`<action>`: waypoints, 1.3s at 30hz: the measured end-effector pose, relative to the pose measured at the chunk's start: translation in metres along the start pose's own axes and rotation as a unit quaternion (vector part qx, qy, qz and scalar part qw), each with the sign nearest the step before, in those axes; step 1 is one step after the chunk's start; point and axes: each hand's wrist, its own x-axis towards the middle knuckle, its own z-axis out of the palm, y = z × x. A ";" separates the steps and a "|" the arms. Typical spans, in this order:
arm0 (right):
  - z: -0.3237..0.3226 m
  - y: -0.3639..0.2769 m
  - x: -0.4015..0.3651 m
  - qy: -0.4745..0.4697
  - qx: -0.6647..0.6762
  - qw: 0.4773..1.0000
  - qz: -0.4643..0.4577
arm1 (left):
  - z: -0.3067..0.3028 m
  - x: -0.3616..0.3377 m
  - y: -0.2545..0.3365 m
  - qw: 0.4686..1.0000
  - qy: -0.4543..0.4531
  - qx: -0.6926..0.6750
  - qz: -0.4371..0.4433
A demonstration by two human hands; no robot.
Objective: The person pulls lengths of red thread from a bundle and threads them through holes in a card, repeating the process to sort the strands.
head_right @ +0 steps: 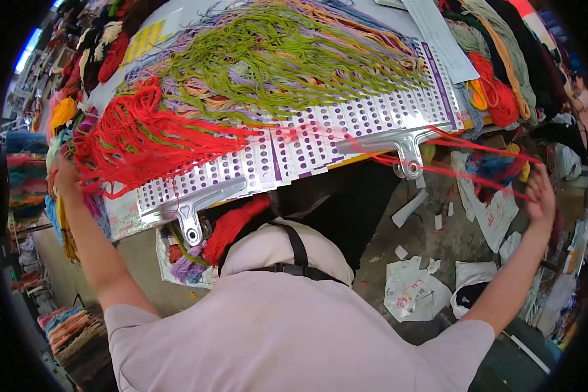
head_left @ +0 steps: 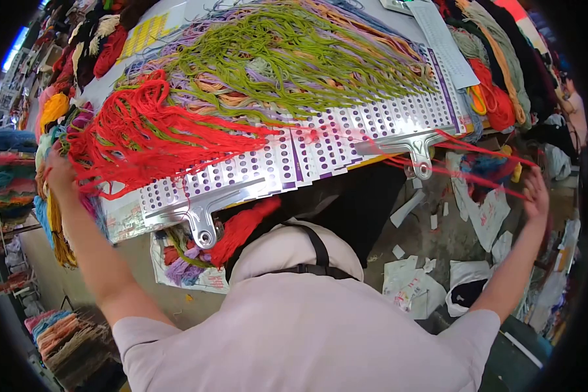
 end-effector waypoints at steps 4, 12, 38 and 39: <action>-0.189 -0.120 0.031 0.102 -0.003 0.987 -0.127 | -0.073 0.047 0.015 0.987 0.083 -0.067 -0.123; 0.115 -0.110 -0.011 0.065 -0.070 0.970 -0.224 | -0.037 0.076 0.047 0.950 -0.094 -0.272 -0.120; 0.407 0.316 -0.049 -0.268 -0.377 0.835 -0.297 | 0.321 -0.272 0.155 0.832 -0.487 -0.058 -0.260; 0.405 0.317 -0.049 -0.284 -0.360 0.825 -0.329 | 0.322 -0.272 0.152 0.835 -0.481 -0.077 -0.256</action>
